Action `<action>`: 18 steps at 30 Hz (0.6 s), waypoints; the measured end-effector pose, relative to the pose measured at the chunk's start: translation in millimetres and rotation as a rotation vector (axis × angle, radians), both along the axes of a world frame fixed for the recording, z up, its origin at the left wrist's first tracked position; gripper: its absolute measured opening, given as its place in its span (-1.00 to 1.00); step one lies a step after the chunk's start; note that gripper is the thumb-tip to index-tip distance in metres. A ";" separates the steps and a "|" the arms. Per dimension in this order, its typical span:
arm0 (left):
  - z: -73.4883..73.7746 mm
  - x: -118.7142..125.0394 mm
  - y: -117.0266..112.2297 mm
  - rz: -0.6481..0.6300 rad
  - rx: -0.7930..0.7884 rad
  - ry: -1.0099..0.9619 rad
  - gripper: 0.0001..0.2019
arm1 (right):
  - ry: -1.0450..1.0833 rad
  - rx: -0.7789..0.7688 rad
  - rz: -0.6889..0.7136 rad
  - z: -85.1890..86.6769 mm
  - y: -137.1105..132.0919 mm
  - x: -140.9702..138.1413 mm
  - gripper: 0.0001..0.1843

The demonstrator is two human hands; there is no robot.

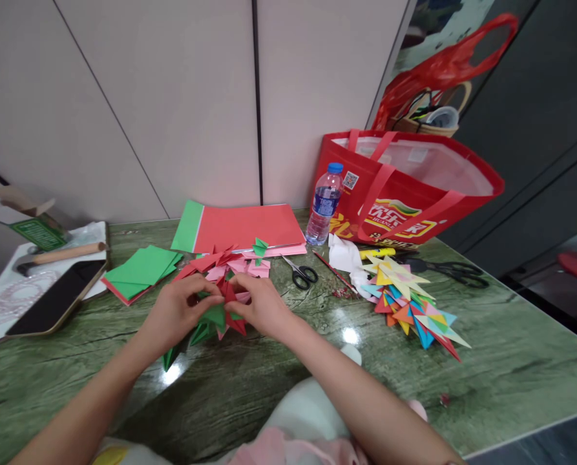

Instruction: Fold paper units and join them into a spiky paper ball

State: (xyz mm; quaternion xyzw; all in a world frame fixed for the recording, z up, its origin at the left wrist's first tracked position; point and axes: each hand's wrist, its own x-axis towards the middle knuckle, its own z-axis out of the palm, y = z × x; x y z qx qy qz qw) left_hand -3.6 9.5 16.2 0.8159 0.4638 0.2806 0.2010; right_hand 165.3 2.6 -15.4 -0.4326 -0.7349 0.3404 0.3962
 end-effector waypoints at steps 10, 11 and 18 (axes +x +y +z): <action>-7.0 3.1 4.6 0.275 -0.325 -0.511 -0.73 | 0.449 -0.184 -0.173 -14.1 2.4 -9.8 -0.59; -7.6 4.0 4.0 0.285 -0.360 -0.560 -0.71 | 0.444 -0.152 -0.185 -12.6 1.1 -10.6 -0.61; -2.6 6.5 1.3 0.294 -0.492 -0.704 -0.68 | 0.286 0.021 -0.214 -3.5 -3.3 -11.0 -0.92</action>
